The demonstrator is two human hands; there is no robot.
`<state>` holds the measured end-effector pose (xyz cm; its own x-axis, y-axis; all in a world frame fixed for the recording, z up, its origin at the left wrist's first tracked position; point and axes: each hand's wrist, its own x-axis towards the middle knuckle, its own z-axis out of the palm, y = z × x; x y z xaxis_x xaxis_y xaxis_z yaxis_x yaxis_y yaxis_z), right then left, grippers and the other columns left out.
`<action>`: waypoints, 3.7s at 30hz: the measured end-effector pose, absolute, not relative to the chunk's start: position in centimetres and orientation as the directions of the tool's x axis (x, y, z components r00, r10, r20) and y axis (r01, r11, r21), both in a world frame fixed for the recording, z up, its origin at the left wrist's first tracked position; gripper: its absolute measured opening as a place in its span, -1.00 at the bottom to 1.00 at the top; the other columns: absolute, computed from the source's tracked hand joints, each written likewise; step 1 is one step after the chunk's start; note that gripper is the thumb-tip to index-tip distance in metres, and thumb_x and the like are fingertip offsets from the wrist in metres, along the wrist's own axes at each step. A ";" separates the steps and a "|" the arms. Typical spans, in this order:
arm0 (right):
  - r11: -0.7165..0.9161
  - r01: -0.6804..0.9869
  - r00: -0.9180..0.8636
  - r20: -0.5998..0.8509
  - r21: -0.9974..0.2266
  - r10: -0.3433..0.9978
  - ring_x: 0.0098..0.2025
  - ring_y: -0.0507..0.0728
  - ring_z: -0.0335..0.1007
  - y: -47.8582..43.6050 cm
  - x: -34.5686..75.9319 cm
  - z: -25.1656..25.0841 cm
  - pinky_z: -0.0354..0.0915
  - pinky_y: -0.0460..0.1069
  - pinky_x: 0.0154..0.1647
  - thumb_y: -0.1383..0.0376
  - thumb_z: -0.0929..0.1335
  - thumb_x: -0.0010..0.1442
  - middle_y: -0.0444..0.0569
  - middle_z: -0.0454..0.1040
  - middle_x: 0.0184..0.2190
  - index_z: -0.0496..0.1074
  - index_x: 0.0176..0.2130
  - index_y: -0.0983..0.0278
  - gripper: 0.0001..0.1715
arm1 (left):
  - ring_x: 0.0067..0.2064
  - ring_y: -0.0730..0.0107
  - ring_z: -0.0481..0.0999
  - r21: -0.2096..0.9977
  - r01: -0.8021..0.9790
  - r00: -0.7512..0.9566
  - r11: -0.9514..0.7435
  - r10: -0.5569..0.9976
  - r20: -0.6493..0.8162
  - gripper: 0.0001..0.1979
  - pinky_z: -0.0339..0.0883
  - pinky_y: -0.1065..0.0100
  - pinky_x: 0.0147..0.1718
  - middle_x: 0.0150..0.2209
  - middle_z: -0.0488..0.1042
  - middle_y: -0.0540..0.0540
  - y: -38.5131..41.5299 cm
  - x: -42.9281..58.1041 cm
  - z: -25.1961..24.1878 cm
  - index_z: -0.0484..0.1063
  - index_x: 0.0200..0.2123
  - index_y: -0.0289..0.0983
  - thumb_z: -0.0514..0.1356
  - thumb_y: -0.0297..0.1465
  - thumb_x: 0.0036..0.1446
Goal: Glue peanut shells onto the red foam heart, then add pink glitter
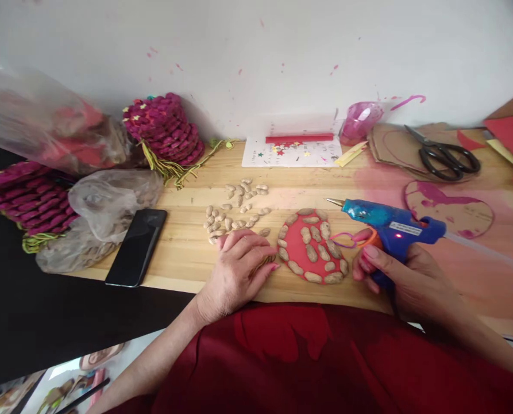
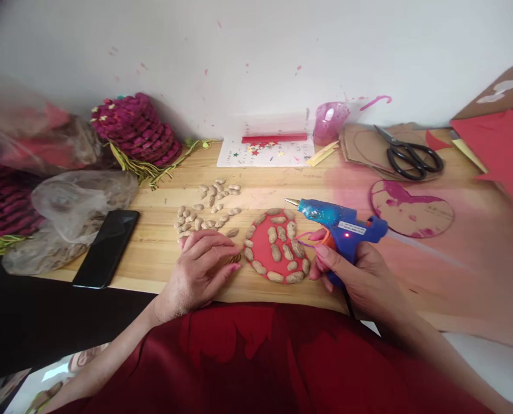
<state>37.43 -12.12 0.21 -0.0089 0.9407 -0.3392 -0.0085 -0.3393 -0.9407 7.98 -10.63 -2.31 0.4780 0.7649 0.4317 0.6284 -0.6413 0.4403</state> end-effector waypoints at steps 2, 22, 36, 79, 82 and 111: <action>-0.353 0.083 -0.054 -0.358 -0.932 0.932 -0.59 0.02 0.31 -12.5 37.7 0.7 0.23 -0.08 -0.55 -0.05 0.47 0.17 -0.04 0.55 -0.55 0.49 -0.49 0.24 -0.55 | 0.06 0.08 0.42 0.415 0.643 0.491 -0.644 0.762 0.423 -0.81 0.27 0.03 0.06 -0.09 0.58 -0.14 -10.6 8.1 -2.5 0.53 -0.09 -0.20 0.33 -0.34 0.23; -0.436 -0.032 0.030 -0.437 -0.900 0.899 -0.34 0.19 0.66 -13.7 38.5 1.2 0.61 0.01 -0.34 -0.02 0.58 0.03 -0.02 0.67 -0.39 0.58 -0.26 0.21 -0.59 | -0.04 0.17 0.47 0.399 0.649 0.475 -0.648 0.755 0.452 -0.89 0.33 0.08 0.02 -0.14 0.62 -0.11 -11.3 9.5 -3.0 0.55 -0.15 -0.20 0.32 -0.43 0.23; -0.320 -0.242 0.113 -0.354 -0.916 0.928 -0.12 0.16 0.63 -12.5 38.9 -0.1 0.56 -0.04 -0.06 0.11 0.60 0.04 -0.11 0.60 -0.27 0.57 -0.28 0.18 -0.70 | -0.12 0.34 0.57 0.550 0.403 0.550 -0.731 0.674 0.493 -0.78 0.49 0.28 -0.10 -0.20 0.62 -0.13 -11.3 10.9 -2.8 0.55 -0.15 -0.24 0.17 -0.62 0.28; -0.213 -0.283 0.201 -0.275 -0.935 0.940 -0.03 0.20 0.59 -12.2 37.9 -0.6 0.51 0.11 0.12 0.13 0.60 0.02 -0.12 0.60 -0.25 0.59 -0.31 0.16 -0.75 | -0.03 0.24 0.46 0.487 0.458 0.683 -0.744 0.645 0.342 -0.81 0.22 0.15 -0.01 -0.09 0.55 -0.12 -11.2 10.6 -2.7 0.53 -0.03 -0.18 0.25 -0.38 0.31; -0.205 -0.327 0.230 -0.288 -0.923 0.930 -0.02 0.20 0.59 -12.1 37.8 -0.5 0.50 0.12 0.13 0.15 0.61 0.00 -0.13 0.58 -0.25 0.59 -0.31 0.17 -0.73 | 0.05 0.21 0.44 0.503 0.401 0.722 -0.766 0.602 0.341 -0.80 0.24 0.14 0.06 -0.01 0.51 -0.16 -10.9 10.9 -2.7 0.52 0.00 -0.19 0.24 -0.38 0.32; -0.142 -0.412 0.209 -0.245 -0.900 0.947 -0.01 0.20 0.63 -11.0 38.0 -1.4 0.49 0.05 0.17 0.17 0.60 0.02 -0.11 0.67 -0.26 0.61 -0.31 0.16 -0.78 | -0.14 0.27 0.54 0.384 0.629 0.426 -0.675 0.714 0.556 -0.90 0.42 0.17 -0.10 -0.21 0.58 -0.11 -7.2 9.4 -1.0 0.58 -0.18 -0.23 0.26 -0.49 0.27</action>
<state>38.00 -10.99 -1.38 0.2089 0.9467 -0.2453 -0.4125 -0.1421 -0.8998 9.36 -7.18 -1.03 0.4263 0.7136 0.5559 0.6293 -0.6754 0.3844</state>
